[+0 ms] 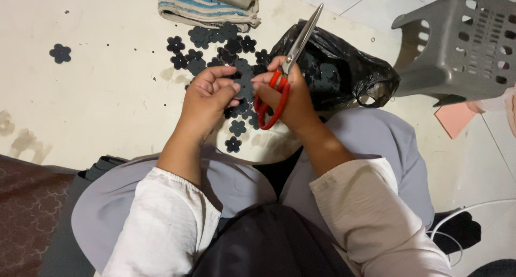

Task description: The person sits on the floor and uses red-handled scissors to trim small black flower-shaped foam pieces. They hold each piece in the left hand and carefully cut along the edges with the right hand, placing finished pieces on the floor.

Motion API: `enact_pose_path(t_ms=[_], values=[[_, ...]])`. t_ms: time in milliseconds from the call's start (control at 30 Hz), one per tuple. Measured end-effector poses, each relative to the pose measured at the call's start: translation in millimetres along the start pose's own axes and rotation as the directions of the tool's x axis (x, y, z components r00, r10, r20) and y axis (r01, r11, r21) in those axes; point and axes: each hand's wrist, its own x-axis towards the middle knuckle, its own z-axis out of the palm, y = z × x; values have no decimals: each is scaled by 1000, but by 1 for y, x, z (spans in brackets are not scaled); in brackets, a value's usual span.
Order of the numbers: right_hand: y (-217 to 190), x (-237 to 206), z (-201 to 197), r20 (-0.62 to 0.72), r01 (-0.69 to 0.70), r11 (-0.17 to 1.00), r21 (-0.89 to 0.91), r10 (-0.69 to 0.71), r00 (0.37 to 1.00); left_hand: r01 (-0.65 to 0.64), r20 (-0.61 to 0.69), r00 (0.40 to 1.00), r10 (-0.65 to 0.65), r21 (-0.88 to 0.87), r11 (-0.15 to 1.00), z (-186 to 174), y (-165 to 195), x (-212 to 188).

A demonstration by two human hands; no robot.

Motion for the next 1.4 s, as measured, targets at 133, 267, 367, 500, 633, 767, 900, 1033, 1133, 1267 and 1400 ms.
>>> enact_pose_path(t_ms=[133, 267, 367, 500, 633, 767, 900, 1033, 1133, 1267, 1400], values=[[-1, 2, -7, 106, 145, 987, -65, -138, 985, 103, -105, 987, -119, -152, 983, -1, 1, 2], [1, 1, -5, 241, 243, 968, -64, -221, 945, 241, -54, 964, -259, -228, 944, -1, 1, 2], [3, 1, -1, 63, 65, 982, -176, -55, 997, 243, -35, 966, -256, -220, 945, -1, 0, 1], [-2, 3, -4, -5, 47, 991, -122, -48, 999, 224, -35, 973, -228, -87, 971, -1, 2, -2], [-6, 1, -1, -2, 16, 997, -76, -17, 1000, 65, 4, 998, -65, 3, 998, 3, -2, -2], [-12, 0, 3, -14, 53, 999, 4, -53, 999, 16, -58, 998, -15, 18, 1000, 1, -6, 1], [-14, -1, 5, -53, -30, 999, -18, 29, 998, -11, -34, 999, 11, 6, 1000, 1, -6, 1], [-5, -1, 7, -41, -33, 992, -118, 28, 999, 68, -73, 996, -60, 110, 992, 5, -3, 1], [-1, 4, -4, -80, 45, 984, -173, -59, 995, 106, -211, 975, -63, 198, 974, 4, 0, 1], [-15, 6, -45, -131, 157, 974, -161, -179, 975, -267, -80, 934, 349, 496, 826, -6, 1, -1], [-35, -7, -90, -163, 306, 869, -389, -392, 905, -195, -193, 928, 318, 477, 857, -12, 1, 1]])
